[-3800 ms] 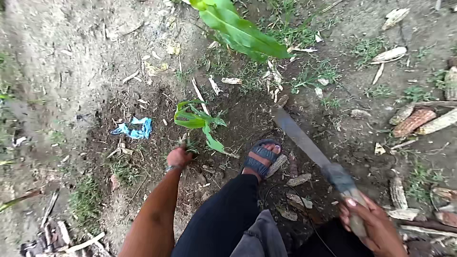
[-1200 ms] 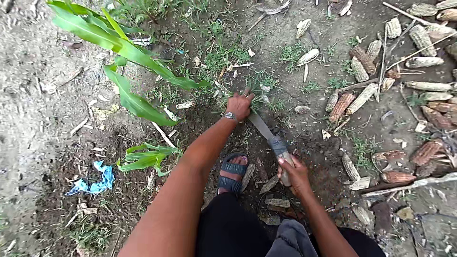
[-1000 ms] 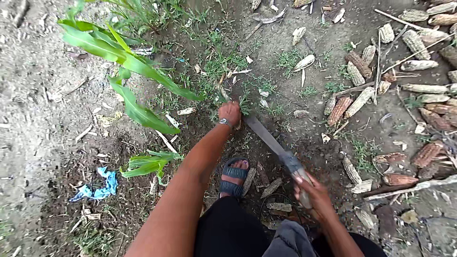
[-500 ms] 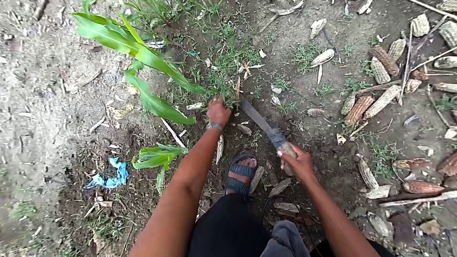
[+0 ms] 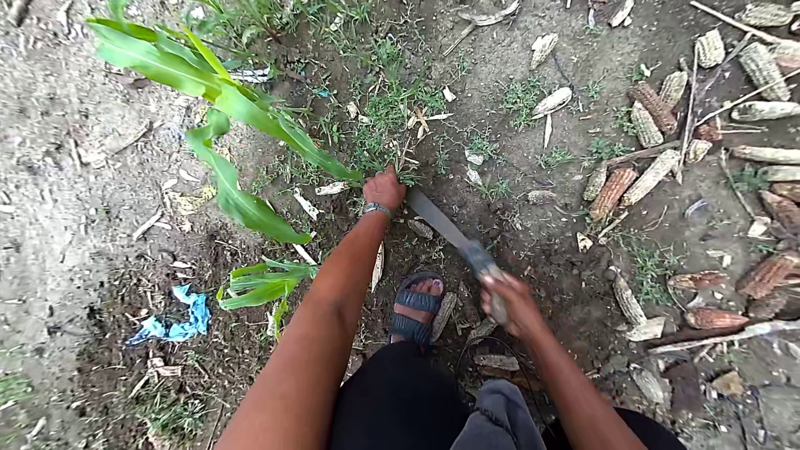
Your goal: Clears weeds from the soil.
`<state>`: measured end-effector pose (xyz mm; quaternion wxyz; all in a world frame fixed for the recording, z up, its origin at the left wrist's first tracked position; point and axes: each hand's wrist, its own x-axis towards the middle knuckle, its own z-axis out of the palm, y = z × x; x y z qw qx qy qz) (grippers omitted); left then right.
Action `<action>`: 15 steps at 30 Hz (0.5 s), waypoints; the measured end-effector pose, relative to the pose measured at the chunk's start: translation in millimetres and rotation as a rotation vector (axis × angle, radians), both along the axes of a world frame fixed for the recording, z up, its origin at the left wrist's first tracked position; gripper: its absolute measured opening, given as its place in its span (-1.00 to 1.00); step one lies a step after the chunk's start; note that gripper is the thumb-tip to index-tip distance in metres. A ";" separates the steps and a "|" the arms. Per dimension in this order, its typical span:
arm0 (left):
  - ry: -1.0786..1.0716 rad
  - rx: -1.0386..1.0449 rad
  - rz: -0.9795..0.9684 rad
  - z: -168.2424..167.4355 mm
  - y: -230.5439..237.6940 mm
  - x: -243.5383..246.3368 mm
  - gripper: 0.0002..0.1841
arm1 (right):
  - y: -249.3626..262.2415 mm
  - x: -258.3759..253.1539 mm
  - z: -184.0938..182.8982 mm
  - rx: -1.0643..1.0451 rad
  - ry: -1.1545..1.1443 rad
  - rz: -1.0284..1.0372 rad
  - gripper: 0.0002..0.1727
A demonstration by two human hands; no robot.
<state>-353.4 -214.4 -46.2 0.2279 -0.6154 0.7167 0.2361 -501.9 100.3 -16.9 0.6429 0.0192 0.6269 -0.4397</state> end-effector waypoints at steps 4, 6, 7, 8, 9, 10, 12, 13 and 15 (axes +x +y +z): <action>0.072 -0.031 0.129 2.8 11.0 10.5 -0.50 | -17.9 17.5 7.2 -0.152 0.320 0.154 -0.39; 0.142 -0.070 0.170 3.5 22.8 20.4 -0.52 | 9.0 4.6 29.1 -0.157 0.463 0.259 -0.30; 0.167 -0.085 0.176 1.9 26.9 26.1 -0.52 | 28.3 -2.2 39.1 -0.139 0.460 0.235 -0.29; 0.188 -0.099 0.167 0.2 28.7 31.0 -0.53 | 48.8 -8.0 47.7 -0.120 0.417 0.159 -0.30; 0.217 -0.113 0.159 0.0 28.7 33.9 -0.53 | 69.2 -13.8 53.7 -0.112 0.348 0.057 -0.34; 0.248 -0.116 0.153 2.7 27.2 33.6 -0.55 | 86.7 -18.6 57.9 -0.114 0.270 -0.052 -0.41; 0.308 -0.122 0.147 13.3 21.7 22.2 -0.57 | 102.0 -25.7 61.8 -0.105 0.160 -0.208 -0.56; 0.341 -0.124 0.147 17.8 16.5 11.3 -0.55 | 96.2 -29.0 60.1 -0.084 0.153 -0.229 -0.59; 0.410 -0.102 0.147 22.4 4.5 -15.2 -0.38 | 59.8 -32.5 49.0 -0.034 0.189 -0.183 -0.56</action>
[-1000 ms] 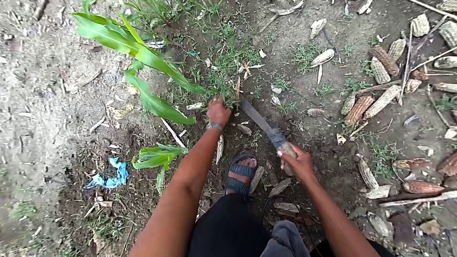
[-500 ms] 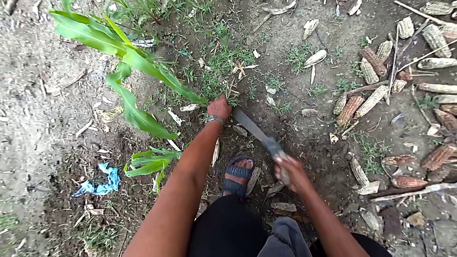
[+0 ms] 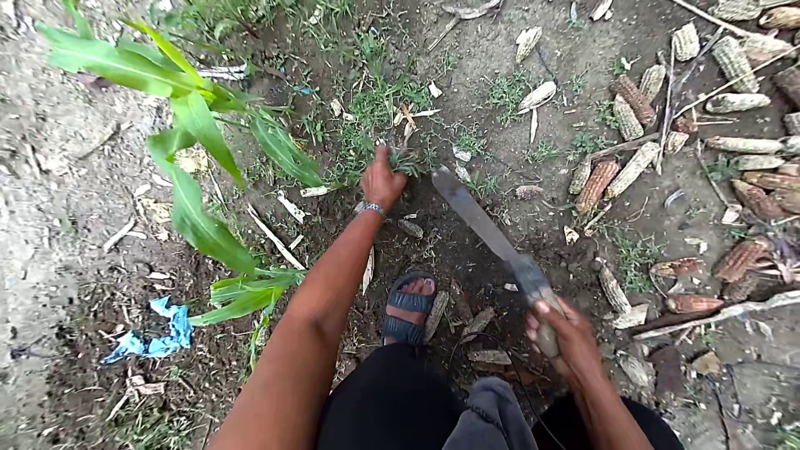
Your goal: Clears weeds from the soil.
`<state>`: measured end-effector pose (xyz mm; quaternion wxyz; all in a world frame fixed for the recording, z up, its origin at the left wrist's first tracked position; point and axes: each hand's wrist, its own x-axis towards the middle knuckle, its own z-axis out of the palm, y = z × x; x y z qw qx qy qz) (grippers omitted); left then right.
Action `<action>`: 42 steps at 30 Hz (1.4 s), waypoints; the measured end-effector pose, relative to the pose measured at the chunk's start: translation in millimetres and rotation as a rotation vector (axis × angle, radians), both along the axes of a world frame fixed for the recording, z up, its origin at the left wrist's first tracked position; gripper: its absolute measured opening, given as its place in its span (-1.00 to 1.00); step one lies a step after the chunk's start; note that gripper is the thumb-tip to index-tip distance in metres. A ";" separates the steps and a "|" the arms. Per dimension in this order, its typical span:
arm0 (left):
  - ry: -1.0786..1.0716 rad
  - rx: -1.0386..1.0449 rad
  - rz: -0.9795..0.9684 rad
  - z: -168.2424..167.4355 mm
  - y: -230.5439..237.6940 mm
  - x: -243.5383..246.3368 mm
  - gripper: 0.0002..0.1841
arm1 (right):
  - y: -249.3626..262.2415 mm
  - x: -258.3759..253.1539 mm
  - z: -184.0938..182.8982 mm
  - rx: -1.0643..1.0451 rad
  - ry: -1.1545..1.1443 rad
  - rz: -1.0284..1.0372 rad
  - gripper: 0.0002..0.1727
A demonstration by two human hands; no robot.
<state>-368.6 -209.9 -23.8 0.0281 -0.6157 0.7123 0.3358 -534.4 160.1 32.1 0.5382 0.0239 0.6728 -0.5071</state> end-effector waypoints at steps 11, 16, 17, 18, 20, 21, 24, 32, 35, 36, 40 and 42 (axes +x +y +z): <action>-0.382 0.030 -0.344 -22.6 -25.7 -92.2 -0.29 | -6.2 7.5 -14.5 0.079 -0.065 -0.031 -0.49; -0.384 0.078 -0.421 -22.9 -33.5 -89.5 -0.52 | 104.6 -4.3 18.0 0.006 -0.150 -0.311 -0.61; -0.383 0.062 -0.421 -23.0 -30.1 -91.1 -0.54 | 109.2 -6.1 18.0 -0.018 -0.176 -0.353 -0.61; -0.381 0.038 -0.416 -24.3 -25.5 -91.6 -0.57 | 103.8 -8.3 15.3 -0.017 -0.187 -0.366 -0.62; -0.374 0.015 -0.415 -25.7 -17.5 -90.2 -0.59 | 60.0 -16.2 -0.7 0.032 -0.148 -0.293 -0.66; -0.356 0.005 -0.409 -25.0 -12.3 -88.8 -0.61 | 26.9 -21.1 -12.8 0.054 -0.130 -0.244 -0.66; -0.228 -0.013 -0.274 -24.0 6.8 -89.7 -0.57 | -45.6 -33.3 -54.9 0.040 -0.099 -0.203 -0.68; -0.142 -0.072 -0.505 -22.9 3.4 -144.1 -0.33 | -6.5 15.9 -25.9 0.010 0.894 0.325 -0.27; -0.243 -0.104 -0.592 -27.0 8.2 -147.0 -0.40 | 40.8 23.4 3.7 0.089 0.705 0.282 -0.27; -0.251 -0.108 -0.585 -27.3 11.5 -145.1 -0.39 | 60.1 21.4 15.2 0.129 0.617 0.269 -0.27; -0.308 -0.052 -0.539 -24.9 16.3 -128.0 -0.39 | 140.1 16.5 60.8 0.132 0.205 -0.011 -0.47; -0.319 -0.047 -0.544 -26.6 21.4 -107.2 -0.49 | 173.3 13.1 76.3 0.097 0.070 -0.126 -0.61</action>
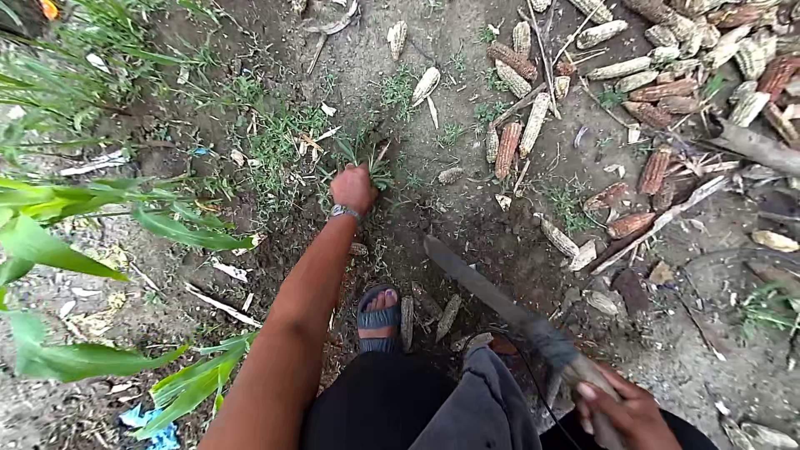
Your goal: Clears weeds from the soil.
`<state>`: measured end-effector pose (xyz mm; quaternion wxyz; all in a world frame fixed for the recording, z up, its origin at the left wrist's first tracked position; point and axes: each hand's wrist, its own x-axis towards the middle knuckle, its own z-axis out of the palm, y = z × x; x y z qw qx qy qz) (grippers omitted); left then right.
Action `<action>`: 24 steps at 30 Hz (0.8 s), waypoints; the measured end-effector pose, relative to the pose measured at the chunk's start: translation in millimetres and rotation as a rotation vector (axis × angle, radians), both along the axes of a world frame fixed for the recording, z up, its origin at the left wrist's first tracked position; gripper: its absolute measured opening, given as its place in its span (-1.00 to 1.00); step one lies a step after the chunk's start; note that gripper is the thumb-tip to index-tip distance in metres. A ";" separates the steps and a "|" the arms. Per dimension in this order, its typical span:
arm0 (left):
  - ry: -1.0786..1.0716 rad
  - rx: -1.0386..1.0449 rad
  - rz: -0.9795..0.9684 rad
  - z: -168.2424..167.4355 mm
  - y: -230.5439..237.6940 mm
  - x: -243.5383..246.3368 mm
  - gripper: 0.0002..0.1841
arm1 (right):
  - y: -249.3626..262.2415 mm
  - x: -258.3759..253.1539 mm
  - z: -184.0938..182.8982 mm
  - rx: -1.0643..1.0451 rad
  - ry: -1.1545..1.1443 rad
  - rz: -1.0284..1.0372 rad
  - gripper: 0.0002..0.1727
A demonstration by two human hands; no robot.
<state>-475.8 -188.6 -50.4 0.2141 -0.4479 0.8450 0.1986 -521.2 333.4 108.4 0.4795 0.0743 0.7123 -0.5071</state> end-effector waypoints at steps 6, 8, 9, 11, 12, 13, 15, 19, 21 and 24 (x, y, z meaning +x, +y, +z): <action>0.169 0.032 0.229 3.5 13.9 26.0 -0.47 | -52.7 -10.9 -53.0 -0.011 -0.153 -0.175 -0.58; 0.231 0.046 0.249 15.3 23.6 10.4 -0.44 | -108.1 -13.4 -92.9 -0.023 -0.173 -0.148 -0.61; 0.262 0.061 0.204 18.6 28.6 0.2 -0.42 | -123.8 -12.6 -110.1 -0.049 -0.170 -0.167 -0.63; 0.290 0.062 -0.025 14.1 33.4 -19.0 -0.39 | -134.3 -3.8 -120.5 -0.080 -0.083 -0.140 -0.63; 0.247 0.061 -0.196 6.8 37.9 -25.5 -0.33 | -131.8 2.5 -114.1 -0.073 0.033 -0.085 -0.59; 0.170 0.053 -0.356 0.8 41.5 -31.9 -0.28 | -127.2 5.2 -105.0 -0.042 0.208 0.017 -0.50; 0.075 0.019 -0.528 -3.8 43.7 -38.3 -0.27 | -104.0 2.8 -82.2 0.073 0.552 0.268 -0.31; 0.207 0.083 -0.281 -2.7 39.8 -4.2 -0.33 | -16.2 -1.4 -32.1 0.088 0.404 0.136 -0.36; 0.201 0.104 -0.036 -3.5 36.3 14.6 -0.34 | 23.1 3.7 -14.3 0.004 0.142 -0.069 -0.56; 0.136 0.104 0.189 7.8 39.2 18.5 -0.38 | 26.5 10.4 -25.5 -0.017 -0.069 -0.228 -0.69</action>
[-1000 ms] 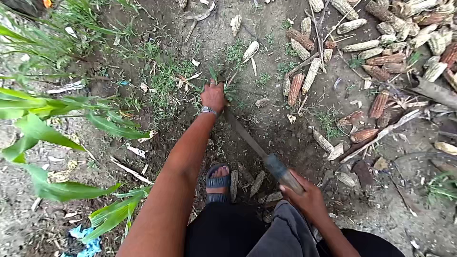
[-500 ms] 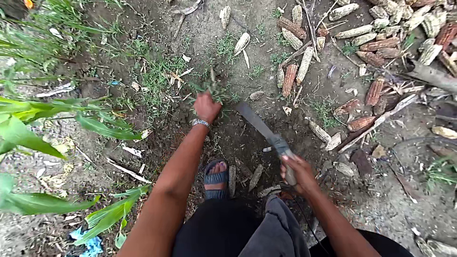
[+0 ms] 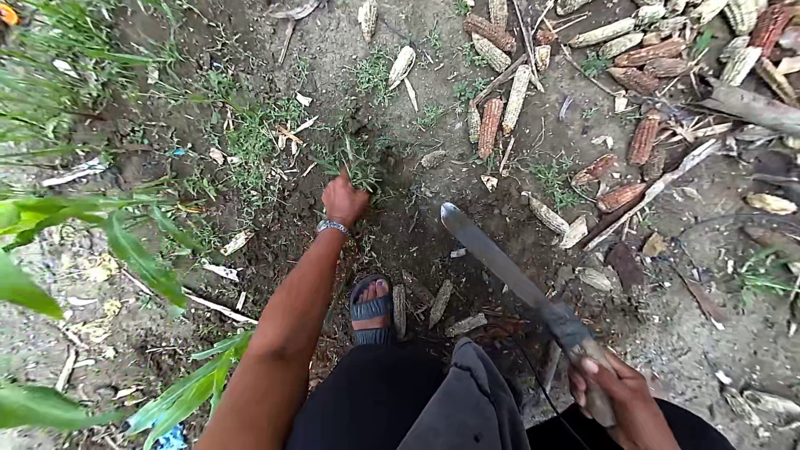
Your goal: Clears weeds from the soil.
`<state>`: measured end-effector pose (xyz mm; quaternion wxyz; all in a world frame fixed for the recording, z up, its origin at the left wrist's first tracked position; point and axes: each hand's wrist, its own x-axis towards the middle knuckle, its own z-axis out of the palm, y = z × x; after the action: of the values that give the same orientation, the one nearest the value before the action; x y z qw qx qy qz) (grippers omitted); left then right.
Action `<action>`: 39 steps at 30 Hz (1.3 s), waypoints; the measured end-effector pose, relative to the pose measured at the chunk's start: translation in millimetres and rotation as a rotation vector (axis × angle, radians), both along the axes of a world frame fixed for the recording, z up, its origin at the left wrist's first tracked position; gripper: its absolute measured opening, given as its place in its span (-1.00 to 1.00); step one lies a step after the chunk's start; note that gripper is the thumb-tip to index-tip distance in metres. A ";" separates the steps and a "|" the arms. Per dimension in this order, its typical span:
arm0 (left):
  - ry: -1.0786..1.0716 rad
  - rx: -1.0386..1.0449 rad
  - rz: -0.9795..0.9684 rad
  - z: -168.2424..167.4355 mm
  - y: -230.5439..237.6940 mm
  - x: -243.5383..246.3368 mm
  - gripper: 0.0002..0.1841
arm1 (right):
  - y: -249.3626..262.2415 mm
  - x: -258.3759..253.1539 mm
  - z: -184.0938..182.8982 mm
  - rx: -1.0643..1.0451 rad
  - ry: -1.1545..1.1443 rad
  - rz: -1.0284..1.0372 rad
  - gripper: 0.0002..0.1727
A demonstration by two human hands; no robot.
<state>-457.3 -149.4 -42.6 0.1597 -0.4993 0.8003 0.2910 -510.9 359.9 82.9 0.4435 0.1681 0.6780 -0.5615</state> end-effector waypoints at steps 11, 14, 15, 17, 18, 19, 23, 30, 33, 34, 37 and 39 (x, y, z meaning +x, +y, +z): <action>-0.024 -0.123 -0.764 -14.7 71.2 -38.0 -0.21 | -58.3 -14.2 -21.0 0.150 0.405 0.392 -0.34; 0.039 -0.130 -0.735 -24.2 66.0 -19.9 -0.44 | -25.0 -14.8 3.6 0.061 0.245 0.241 -0.51; 0.067 -0.107 -0.671 -23.3 59.6 -14.7 -0.45 | -17.4 -12.1 8.1 0.018 0.181 0.164 -0.58; 0.082 -0.037 -0.447 -14.4 43.1 -10.4 -0.45 | -15.2 -6.4 6.9 -0.047 0.067 0.020 -0.65; 0.092 -0.026 -0.319 -10.7 33.5 -10.6 -0.46 | -24.4 -6.8 1.5 -0.055 0.031 -0.024 -0.63; 0.110 -0.026 -0.203 -8.0 23.9 -12.8 -0.45 | -42.0 -10.4 -7.0 -0.038 0.009 -0.033 -0.62; 0.064 0.003 -0.158 10.5 16.2 -44.1 -0.38 | -141.3 -28.9 -59.4 0.013 0.133 0.082 -0.57; 0.185 -0.163 -0.505 -29.9 43.6 -62.6 -0.41 | -101.1 -14.5 -47.7 0.135 0.304 0.293 -0.41; 0.290 -0.270 -0.468 -39.4 28.9 -20.6 -0.55 | -62.1 -8.0 -28.5 0.107 0.219 0.254 -0.49; 0.294 -0.285 -0.413 -39.9 20.1 -4.9 -0.56 | -54.9 -7.3 -23.2 0.067 0.184 0.224 -0.54; 0.240 -0.272 -0.168 -38.3 -16.1 29.1 -0.55 | -67.1 -13.6 -15.0 -0.032 0.105 0.159 -0.63; 0.261 -0.232 0.048 -27.5 -42.4 35.3 -0.51 | -110.8 -19.9 -20.8 -0.037 0.032 0.140 -0.59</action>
<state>-422.0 -191.8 -70.1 -0.0113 -0.4912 0.8304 0.2627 -530.7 249.1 62.1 0.4739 0.1031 0.6844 -0.5444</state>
